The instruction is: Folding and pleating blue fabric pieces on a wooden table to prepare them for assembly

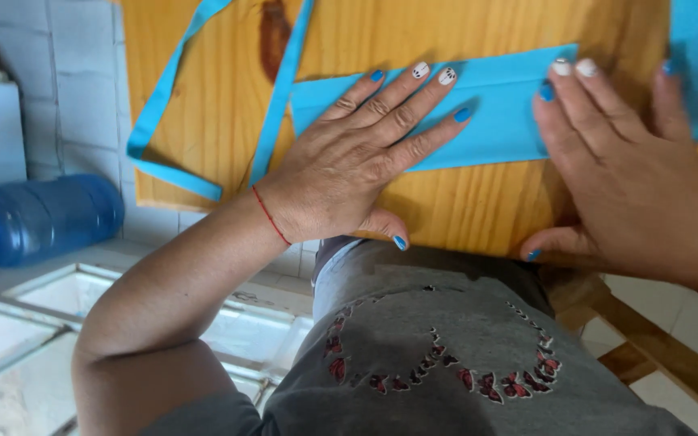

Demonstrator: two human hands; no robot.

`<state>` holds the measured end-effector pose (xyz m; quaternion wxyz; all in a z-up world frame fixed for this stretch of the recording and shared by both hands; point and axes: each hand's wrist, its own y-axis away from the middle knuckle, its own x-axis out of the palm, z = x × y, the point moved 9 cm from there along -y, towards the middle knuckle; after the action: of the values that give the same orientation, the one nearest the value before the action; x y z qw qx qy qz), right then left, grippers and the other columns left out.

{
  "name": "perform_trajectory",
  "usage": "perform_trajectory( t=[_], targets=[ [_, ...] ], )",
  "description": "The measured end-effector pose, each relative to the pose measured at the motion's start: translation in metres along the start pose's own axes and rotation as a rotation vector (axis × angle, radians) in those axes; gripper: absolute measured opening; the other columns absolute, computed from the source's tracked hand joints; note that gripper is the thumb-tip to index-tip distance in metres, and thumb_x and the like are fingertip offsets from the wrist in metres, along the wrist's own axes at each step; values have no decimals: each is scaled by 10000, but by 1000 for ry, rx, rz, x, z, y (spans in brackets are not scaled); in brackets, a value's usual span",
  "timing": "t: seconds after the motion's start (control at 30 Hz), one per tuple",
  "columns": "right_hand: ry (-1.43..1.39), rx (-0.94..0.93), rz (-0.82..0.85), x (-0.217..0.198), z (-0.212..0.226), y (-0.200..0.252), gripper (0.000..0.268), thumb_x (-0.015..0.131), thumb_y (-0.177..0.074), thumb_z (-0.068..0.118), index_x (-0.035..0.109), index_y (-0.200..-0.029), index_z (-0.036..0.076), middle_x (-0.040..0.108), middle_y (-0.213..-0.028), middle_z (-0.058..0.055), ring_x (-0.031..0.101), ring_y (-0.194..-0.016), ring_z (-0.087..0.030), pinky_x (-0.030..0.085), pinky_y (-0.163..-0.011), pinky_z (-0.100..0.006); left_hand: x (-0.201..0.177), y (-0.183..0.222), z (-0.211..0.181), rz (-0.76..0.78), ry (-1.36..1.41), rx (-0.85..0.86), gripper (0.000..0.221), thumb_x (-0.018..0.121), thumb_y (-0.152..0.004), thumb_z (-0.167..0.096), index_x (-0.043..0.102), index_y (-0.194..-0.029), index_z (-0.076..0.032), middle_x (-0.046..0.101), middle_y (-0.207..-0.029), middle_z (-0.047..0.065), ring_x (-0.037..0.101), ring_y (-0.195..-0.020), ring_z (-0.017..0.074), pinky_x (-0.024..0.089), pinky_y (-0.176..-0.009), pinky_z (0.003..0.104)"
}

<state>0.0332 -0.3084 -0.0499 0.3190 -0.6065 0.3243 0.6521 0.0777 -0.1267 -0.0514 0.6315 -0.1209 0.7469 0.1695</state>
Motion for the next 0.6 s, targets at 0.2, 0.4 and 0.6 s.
perform_trajectory(
  t=[0.2,0.4,0.6],
  targets=[
    [35,-22,-67,-5,7,0,1438,283,-715,909,520,-1577,-218,462,-1715,-397,413,-1605,-491,338,-1171,-787,1,39,16,-31,41,-109,1288,510,-799,-1039,229,-1689,-151,121,-1720,142,146,-1612,328,184,-1309,480],
    [-69,-119,-73,-3,15,-6,1430,288,-748,853,452,-1495,-356,367,-1616,-547,301,-1552,-632,240,-1321,-611,4,67,28,-5,83,-226,1448,723,-664,-970,206,-1678,-76,90,-1713,162,91,-1596,339,90,-1314,490],
    [-127,-139,-48,0,10,-4,1410,342,-740,823,406,-1534,-340,315,-1648,-524,272,-1558,-630,209,-1309,-642,6,74,31,-32,68,-239,1455,691,-659,-982,205,-1676,-61,99,-1709,170,91,-1590,330,94,-1310,494]
  ],
)
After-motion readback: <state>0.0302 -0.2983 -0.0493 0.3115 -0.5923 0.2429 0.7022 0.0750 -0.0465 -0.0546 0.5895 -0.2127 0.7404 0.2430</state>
